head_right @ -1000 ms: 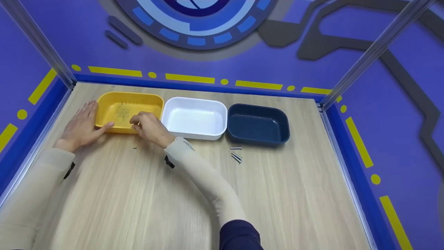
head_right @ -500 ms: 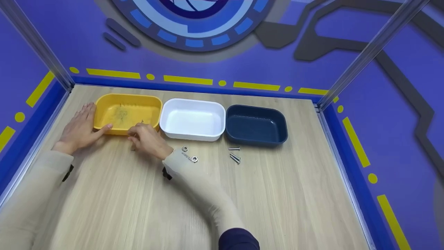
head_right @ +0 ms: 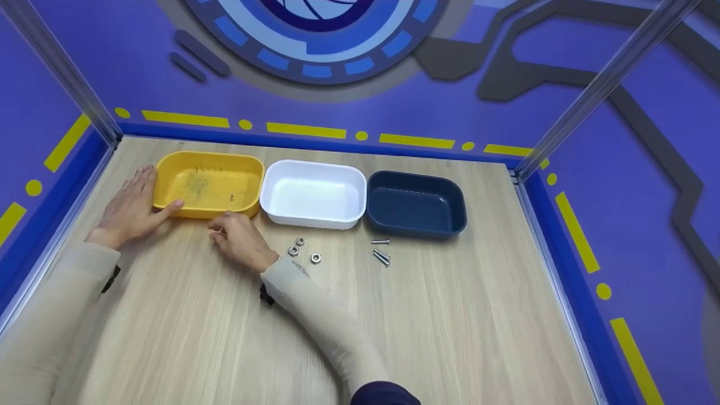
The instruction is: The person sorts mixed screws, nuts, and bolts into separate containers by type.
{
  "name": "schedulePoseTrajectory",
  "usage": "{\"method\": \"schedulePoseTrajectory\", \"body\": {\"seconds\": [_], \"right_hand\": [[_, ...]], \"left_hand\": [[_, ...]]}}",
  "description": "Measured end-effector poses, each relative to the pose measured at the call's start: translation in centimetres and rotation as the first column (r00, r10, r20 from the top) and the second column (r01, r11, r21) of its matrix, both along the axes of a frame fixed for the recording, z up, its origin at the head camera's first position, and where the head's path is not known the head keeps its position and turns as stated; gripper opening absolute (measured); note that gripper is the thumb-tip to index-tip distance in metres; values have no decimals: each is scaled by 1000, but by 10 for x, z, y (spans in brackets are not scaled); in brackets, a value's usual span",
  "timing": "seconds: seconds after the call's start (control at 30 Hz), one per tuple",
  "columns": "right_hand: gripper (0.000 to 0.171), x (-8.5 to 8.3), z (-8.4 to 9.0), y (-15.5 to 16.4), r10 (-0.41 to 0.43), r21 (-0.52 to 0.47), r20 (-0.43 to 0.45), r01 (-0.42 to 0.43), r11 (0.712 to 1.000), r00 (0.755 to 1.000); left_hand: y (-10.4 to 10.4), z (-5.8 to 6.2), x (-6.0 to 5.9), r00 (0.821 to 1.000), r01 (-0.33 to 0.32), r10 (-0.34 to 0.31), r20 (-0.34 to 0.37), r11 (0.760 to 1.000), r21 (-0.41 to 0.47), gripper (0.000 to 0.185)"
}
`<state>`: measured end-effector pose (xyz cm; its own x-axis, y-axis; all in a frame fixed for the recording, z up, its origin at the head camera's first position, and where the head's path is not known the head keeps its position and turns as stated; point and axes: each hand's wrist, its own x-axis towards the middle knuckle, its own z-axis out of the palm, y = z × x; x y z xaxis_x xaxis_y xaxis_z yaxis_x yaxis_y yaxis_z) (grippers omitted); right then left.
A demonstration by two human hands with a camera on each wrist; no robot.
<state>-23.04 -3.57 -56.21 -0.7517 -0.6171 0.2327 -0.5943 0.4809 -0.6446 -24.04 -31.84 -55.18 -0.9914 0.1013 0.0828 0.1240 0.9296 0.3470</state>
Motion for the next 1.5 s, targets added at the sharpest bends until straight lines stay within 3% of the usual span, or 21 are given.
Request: {"method": "schedulePoseTrajectory", "body": {"seconds": [0.23, 0.57, 1.0, 1.5], "right_hand": [[19, -2, -10, 2, -12, 31, 50, 10, 999, 999], [15, -9, -16, 4, -9, 28, 194, 3, 1000, 981], [11, -12, -25, 0, -17, 15, 179, 14, 1000, 984], [8, -9, -29, -1, 2, -30, 172, 3, 1000, 985]], "left_hand": [[0, 0, -1, 1000, 2, -2, 7, 1000, 9, 115], [4, 0, -4, 1000, -1, 1, -6, 1000, 29, 114], [2, 3, -3, 1000, 0, 0, -11, 1000, 16, 113], [1, -2, -1, 1000, -3, 3, -15, 1000, 23, 113]]}}
